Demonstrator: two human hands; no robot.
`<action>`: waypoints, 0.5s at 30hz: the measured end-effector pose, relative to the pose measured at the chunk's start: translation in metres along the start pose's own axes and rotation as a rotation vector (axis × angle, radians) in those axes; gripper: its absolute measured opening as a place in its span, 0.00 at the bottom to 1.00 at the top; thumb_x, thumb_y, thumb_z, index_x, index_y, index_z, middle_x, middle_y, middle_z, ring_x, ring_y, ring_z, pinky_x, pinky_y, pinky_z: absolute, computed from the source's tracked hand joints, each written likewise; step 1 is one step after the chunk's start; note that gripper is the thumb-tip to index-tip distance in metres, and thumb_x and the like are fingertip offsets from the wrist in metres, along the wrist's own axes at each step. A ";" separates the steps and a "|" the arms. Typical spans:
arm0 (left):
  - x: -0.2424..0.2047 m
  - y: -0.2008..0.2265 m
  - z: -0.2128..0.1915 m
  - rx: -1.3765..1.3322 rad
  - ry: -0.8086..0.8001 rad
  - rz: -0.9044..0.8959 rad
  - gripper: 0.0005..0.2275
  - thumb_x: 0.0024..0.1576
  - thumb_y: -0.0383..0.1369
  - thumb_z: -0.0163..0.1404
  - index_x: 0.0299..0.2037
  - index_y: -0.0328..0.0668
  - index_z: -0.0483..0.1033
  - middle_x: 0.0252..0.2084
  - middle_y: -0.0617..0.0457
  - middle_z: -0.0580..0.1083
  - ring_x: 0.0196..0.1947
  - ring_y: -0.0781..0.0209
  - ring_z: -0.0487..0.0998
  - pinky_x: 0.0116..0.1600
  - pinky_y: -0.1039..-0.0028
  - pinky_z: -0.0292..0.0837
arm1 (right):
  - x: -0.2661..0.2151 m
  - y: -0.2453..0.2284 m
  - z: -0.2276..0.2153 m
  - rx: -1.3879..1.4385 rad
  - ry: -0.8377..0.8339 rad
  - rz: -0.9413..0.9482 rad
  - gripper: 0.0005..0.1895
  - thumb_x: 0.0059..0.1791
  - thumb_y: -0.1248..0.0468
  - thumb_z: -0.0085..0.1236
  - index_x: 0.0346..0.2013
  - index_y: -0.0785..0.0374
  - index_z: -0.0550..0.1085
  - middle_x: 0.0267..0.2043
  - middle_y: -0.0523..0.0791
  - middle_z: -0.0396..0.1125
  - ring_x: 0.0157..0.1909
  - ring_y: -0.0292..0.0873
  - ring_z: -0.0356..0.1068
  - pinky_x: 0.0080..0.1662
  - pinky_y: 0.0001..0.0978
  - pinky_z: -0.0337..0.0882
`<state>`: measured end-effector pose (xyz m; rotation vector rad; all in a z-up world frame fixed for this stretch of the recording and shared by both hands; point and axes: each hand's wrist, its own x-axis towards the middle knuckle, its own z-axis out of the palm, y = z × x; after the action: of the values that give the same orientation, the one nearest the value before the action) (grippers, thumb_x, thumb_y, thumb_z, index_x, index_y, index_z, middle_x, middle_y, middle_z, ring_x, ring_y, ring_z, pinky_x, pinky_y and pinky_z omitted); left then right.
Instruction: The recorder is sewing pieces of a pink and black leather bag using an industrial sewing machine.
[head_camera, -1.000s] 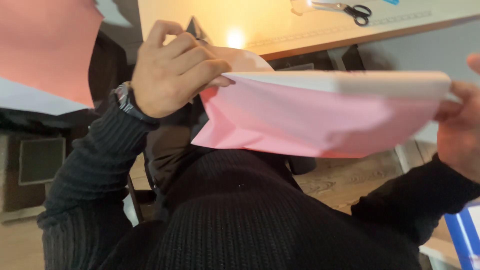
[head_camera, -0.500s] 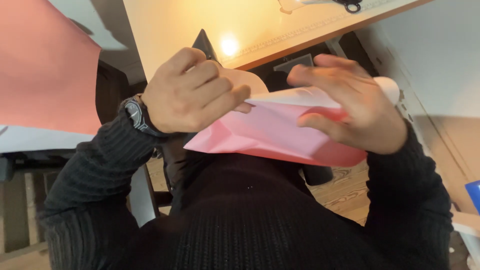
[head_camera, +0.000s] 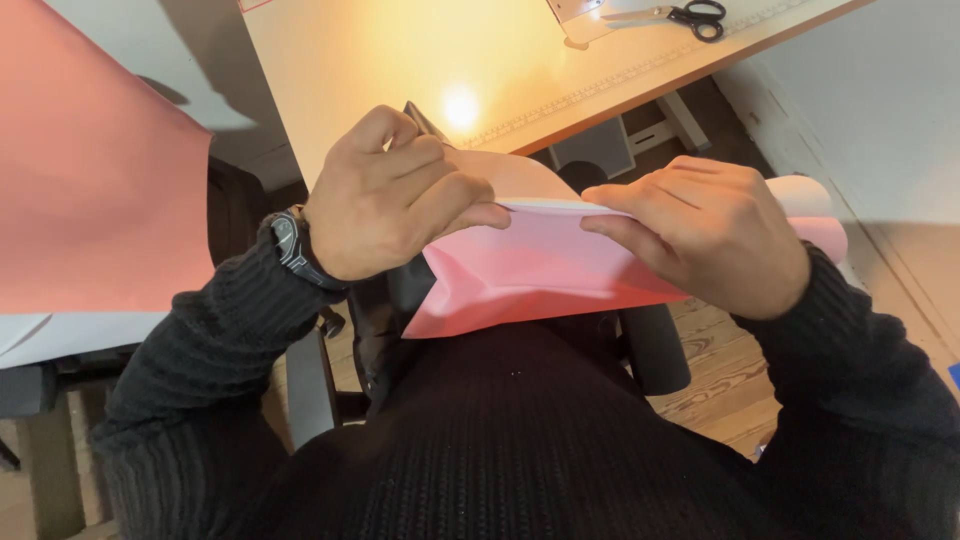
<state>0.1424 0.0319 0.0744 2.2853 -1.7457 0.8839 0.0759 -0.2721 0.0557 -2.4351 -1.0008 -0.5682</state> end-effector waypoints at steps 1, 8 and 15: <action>0.000 -0.004 0.002 0.006 0.008 -0.004 0.14 0.66 0.45 0.59 0.37 0.44 0.74 0.28 0.59 0.70 0.31 0.65 0.71 0.45 0.73 0.63 | 0.003 0.002 -0.002 0.005 -0.004 -0.007 0.11 0.48 0.64 0.69 0.41 0.67 0.80 0.30 0.47 0.73 0.31 0.46 0.73 0.37 0.37 0.72; 0.030 -0.006 -0.010 0.091 0.057 -0.063 0.19 0.57 0.50 0.55 0.32 0.41 0.72 0.30 0.55 0.76 0.32 0.64 0.76 0.47 0.72 0.67 | 0.024 0.015 0.008 0.038 -0.045 -0.051 0.07 0.49 0.66 0.67 0.33 0.67 0.79 0.31 0.47 0.74 0.31 0.47 0.73 0.35 0.37 0.71; 0.002 0.013 0.032 -0.124 0.007 -0.183 0.12 0.68 0.45 0.55 0.46 0.46 0.75 0.34 0.61 0.73 0.39 0.64 0.75 0.50 0.70 0.64 | 0.036 0.015 0.016 -0.012 -0.077 -0.142 0.08 0.49 0.65 0.68 0.35 0.67 0.78 0.31 0.48 0.72 0.31 0.47 0.73 0.36 0.36 0.71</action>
<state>0.1422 0.0114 0.0460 2.3122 -1.5131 0.7279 0.1133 -0.2539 0.0579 -2.4258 -1.2119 -0.5319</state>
